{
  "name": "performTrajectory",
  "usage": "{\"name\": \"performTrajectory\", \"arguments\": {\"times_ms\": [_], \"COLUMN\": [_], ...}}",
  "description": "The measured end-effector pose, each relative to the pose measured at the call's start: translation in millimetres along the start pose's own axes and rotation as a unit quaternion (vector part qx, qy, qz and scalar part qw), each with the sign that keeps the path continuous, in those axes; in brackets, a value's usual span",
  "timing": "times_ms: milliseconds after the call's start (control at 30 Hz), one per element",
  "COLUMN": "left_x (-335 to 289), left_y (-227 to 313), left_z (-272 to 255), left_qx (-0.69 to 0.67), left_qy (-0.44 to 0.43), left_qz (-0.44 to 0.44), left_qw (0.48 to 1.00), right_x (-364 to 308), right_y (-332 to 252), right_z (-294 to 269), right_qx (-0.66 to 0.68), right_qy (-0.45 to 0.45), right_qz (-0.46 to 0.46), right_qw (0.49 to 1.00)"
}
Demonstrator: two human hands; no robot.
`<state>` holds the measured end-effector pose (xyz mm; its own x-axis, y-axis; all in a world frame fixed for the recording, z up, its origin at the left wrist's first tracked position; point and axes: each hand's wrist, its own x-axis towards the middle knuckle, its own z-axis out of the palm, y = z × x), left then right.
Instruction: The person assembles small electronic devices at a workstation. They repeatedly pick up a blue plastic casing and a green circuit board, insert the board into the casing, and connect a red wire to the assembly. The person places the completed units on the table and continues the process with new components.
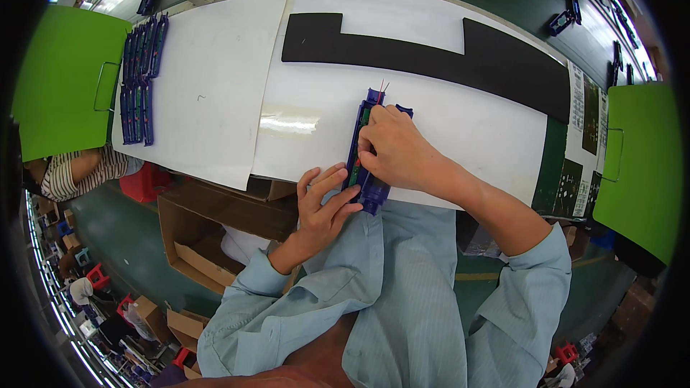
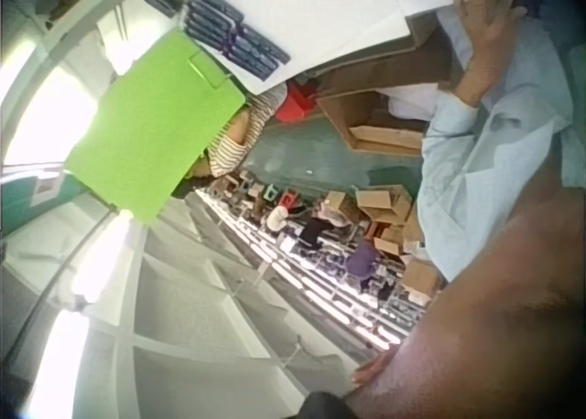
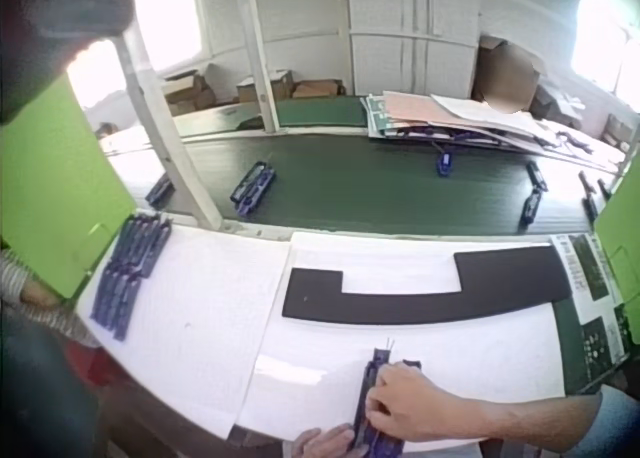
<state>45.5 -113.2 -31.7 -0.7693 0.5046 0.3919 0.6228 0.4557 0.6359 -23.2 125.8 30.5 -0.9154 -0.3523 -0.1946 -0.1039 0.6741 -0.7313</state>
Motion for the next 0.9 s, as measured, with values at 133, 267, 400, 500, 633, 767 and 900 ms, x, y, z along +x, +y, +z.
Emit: {"name": "performTrajectory", "arguments": {"times_ms": [133,267,400,500,633,767,900], "left_x": [0,-1,-3,-2,1,17,37], "left_y": [-1,-2,-3,-5,-5,4,12], "left_z": [0,-1,4,4,2,-13,-36], "left_qx": [-0.001,0.000,-0.017,-0.025,-0.028,-0.004,0.072], "left_qy": [0.000,-0.004,0.009,0.011,0.005,-0.030,-0.137], "left_qz": [-0.002,-0.005,-0.006,0.002,0.003,0.000,0.047], "left_qw": [1.000,1.000,1.000,1.000,1.000,1.000,0.987], "right_x": [0,-3,-6,-6,-6,-12,-41], "right_y": [0,-2,-4,-4,-5,-9,-14], "right_z": [5,6,9,7,9,4,-2], "right_qx": [0.014,0.017,0.028,0.026,0.030,-0.018,0.001], "right_qy": [0.027,0.036,0.039,0.032,0.036,0.122,0.273], "right_qz": [-0.009,-0.034,-0.038,-0.042,-0.053,-0.087,0.015], "right_qw": [0.999,0.999,0.998,0.998,0.997,0.989,0.962]}}
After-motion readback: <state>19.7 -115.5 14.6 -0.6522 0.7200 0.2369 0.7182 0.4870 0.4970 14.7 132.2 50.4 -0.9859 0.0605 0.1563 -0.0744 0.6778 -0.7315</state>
